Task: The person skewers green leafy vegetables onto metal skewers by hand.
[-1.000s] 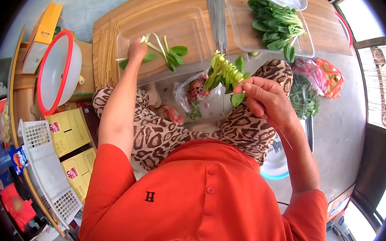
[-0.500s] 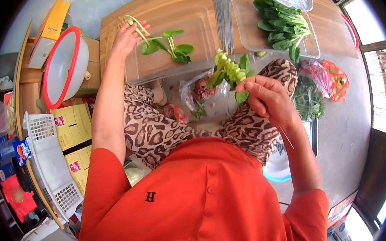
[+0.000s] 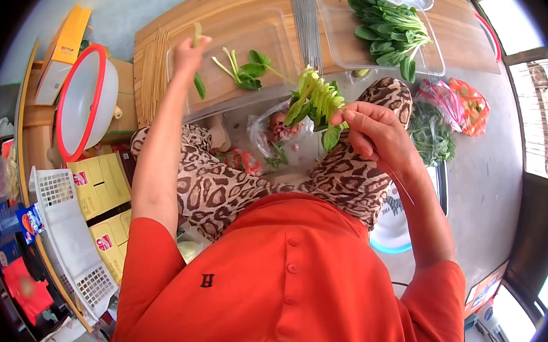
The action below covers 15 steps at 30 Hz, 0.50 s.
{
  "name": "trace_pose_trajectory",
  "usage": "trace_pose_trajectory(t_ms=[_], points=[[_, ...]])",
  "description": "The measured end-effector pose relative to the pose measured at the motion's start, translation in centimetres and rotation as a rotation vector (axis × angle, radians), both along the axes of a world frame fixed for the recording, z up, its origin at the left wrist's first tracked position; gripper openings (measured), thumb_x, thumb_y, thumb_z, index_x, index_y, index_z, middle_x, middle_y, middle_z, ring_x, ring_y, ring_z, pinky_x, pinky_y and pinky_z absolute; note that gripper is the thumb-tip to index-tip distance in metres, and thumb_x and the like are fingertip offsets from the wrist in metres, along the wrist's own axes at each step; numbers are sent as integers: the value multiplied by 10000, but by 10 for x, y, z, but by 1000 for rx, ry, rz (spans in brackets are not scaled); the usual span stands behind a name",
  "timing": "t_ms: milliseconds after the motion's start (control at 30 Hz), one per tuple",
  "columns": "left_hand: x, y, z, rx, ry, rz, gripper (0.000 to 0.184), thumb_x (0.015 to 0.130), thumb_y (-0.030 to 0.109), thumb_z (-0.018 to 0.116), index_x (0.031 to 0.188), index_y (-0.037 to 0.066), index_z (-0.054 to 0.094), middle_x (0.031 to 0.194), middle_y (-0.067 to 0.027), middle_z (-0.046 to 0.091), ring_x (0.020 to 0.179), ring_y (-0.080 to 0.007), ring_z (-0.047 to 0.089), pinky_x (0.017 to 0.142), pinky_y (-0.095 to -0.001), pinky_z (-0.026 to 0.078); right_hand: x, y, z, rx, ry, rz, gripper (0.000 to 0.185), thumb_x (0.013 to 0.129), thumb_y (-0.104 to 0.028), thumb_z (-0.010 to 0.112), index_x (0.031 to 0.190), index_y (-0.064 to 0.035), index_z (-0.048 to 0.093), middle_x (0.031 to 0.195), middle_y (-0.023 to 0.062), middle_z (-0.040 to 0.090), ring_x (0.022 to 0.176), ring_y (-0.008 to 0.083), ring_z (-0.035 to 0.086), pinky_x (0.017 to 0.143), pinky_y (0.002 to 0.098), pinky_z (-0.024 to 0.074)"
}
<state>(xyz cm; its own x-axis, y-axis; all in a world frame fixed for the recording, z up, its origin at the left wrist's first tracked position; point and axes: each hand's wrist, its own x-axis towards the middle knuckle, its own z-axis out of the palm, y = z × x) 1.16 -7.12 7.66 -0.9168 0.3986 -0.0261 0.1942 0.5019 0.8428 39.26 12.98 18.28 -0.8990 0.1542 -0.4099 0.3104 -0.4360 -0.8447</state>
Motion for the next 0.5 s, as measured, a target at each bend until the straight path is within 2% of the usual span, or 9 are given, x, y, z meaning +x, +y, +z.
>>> trace_pose_trajectory(t_ms=[33,67,100,133,167,267,367,467,500], points=[[13,15,-2,-99,124,-116,300,805,344,722,944,81,688,694,-17,615,638,-128,574,605,-306,479,0,1,1,-16,-1,-3,234,987,-197,481,963,-20,632,478,-56,389,408,26,309,400,189,231],[28,32,-5,-266,126,-195,244,808,313,698,949,114,704,802,-59,685,725,-178,629,693,-342,491,0,2,2,-14,-5,-10,234,987,-197,481,963,-20,632,478,-56,389,408,26,309,400,189,231],[40,44,-18,-124,118,-364,217,808,268,690,959,113,698,874,-100,682,765,-231,640,708,-358,491,1,3,2,-14,1,-12,234,987,-195,481,962,-18,632,479,-56,391,408,26,308,401,189,232],[54,56,-20,-252,402,-500,202,804,225,688,964,102,688,906,-117,650,806,-290,633,705,-384,491,3,4,3,-15,6,-15,234,987,-194,481,962,-16,631,481,-55,392,409,26,308,401,190,233],[70,66,-23,-315,440,-578,194,787,194,702,960,108,683,909,-120,621,826,-323,621,696,-415,490,4,5,4,-16,1,-23,230,986,-189,482,964,-14,629,481,-54,394,410,26,310,403,189,236],[92,86,-41,-460,520,-820,167,736,110,696,902,120,675,890,-111,589,830,-325,621,694,-439,505,9,7,7,-10,-19,-56,228,986,-185,482,961,-12,628,481,-52,394,411,28,314,404,188,241],[94,89,-62,-484,621,-820,138,729,90,677,864,117,661,873,-112,573,831,-335,618,686,-449,505,15,9,6,-2,-21,-88,229,986,-184,482,955,-11,630,480,-51,394,412,29,319,404,186,244],[95,87,-48,-409,620,-760,103,733,82,673,830,108,652,878,-113,564,838,-347,613,681,-466,502,18,10,5,5,-20,-92,231,986,-186,483,950,-12,631,478,-50,394,413,29,321,402,187,243],[93,88,-41,-377,655,-737,104,776,122,659,878,118,640,857,-109,593,808,-341,624,665,-469,500,18,10,6,-9,-20,-94,229,986,-186,485,951,-13,631,476,-50,394,414,27,323,402,186,240]])
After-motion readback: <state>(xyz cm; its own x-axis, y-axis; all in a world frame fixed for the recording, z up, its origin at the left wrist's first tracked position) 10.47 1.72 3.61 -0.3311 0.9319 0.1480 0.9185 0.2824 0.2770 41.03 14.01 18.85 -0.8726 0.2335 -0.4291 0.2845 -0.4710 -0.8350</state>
